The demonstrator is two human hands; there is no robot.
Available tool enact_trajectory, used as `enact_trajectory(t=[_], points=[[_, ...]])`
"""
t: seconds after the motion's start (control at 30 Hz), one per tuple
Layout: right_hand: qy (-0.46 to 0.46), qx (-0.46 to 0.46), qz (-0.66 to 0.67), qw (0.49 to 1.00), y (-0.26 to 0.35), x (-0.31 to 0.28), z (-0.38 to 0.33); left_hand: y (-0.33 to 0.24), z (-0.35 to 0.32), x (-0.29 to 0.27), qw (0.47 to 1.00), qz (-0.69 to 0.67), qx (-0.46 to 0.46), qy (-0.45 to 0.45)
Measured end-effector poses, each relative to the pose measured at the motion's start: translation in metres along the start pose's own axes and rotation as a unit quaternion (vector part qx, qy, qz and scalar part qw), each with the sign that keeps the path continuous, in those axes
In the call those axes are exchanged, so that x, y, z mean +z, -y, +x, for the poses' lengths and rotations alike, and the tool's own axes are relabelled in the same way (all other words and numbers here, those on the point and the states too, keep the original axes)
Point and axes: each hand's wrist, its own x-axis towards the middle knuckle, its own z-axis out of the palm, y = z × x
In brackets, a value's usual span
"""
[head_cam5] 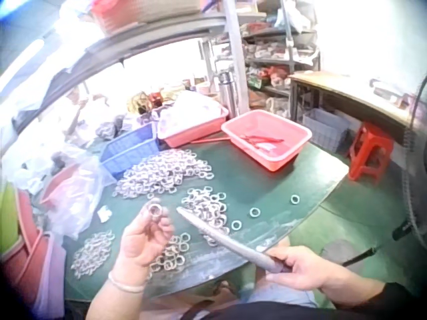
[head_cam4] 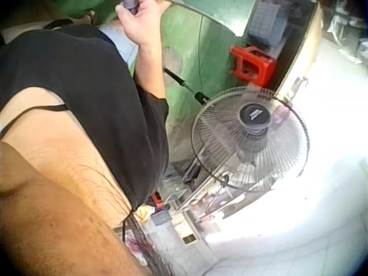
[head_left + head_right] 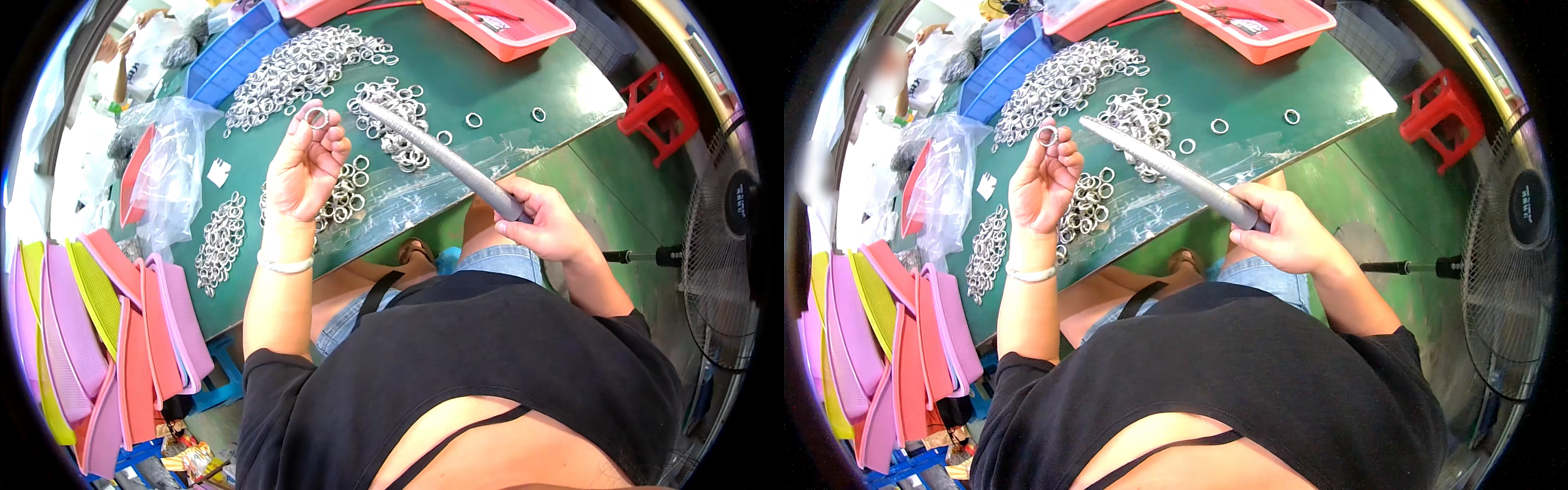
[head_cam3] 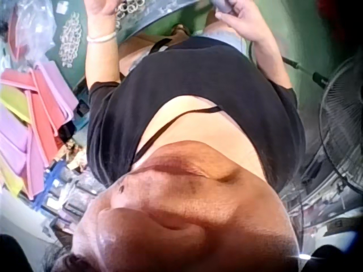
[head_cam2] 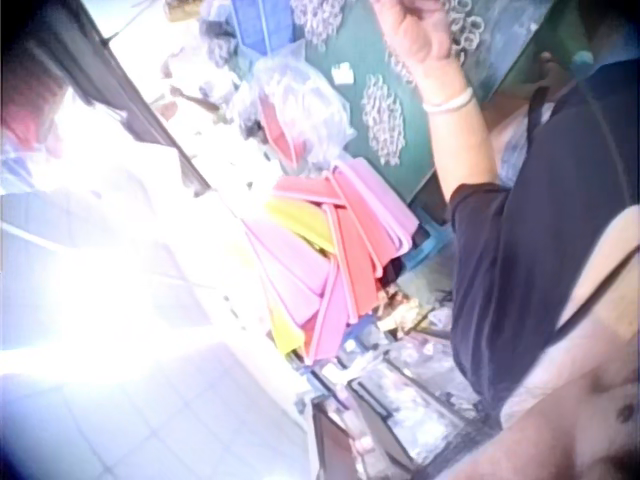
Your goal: The person repeatedly picks up small metal rings from a table and uses a metal file to smooth their edges. They handle the rings one at a time, filing each ring and then placing it back on the table.
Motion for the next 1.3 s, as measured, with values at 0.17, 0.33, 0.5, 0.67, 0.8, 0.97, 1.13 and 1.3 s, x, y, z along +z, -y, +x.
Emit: enact_trajectory(t=[0.17, 0.33, 0.5, 0.67, 0.8, 0.97, 1.13, 1.3], points=[[0.000, -0.033, -0.073, 0.997, 0.010, 0.020, 0.006, -0.005, -0.015, 0.003, 0.999, 0.031, 0.015, 0.021], [-0.014, -0.045, -0.110, 0.993, 0.012, 0.031, 0.014, -0.012, -0.025, 0.002, 0.997, 0.072, 0.041, -0.006], [-0.015, -0.051, -0.129, 0.990, 0.013, 0.042, 0.019, -0.011, -0.034, -0.002, 0.978, 0.177, 0.088, -0.064], [0.011, -0.076, -0.196, 0.978, 0.019, 0.047, 0.020, -0.007, -0.040, -0.008, 0.957, 0.258, 0.118, -0.068], [0.007, -0.105, -0.268, 0.958, 0.019, 0.046, 0.020, -0.007, -0.046, -0.005, 0.957, 0.264, 0.113, -0.049], [-0.029, -0.155, -0.334, 0.929, 0.016, 0.049, 0.019, -0.006, -0.055, -0.008, 0.960, 0.258, 0.096, -0.049], [-0.070, -0.145, -0.361, 0.918, 0.014, 0.057, 0.017, 0.004, -0.058, -0.007, 0.960, 0.248, 0.114, -0.062], [-0.074, -0.165, -0.400, 0.898, 0.010, 0.065, 0.017, 0.025, -0.063, -0.001, 0.971, 0.226, 0.073, -0.038]])
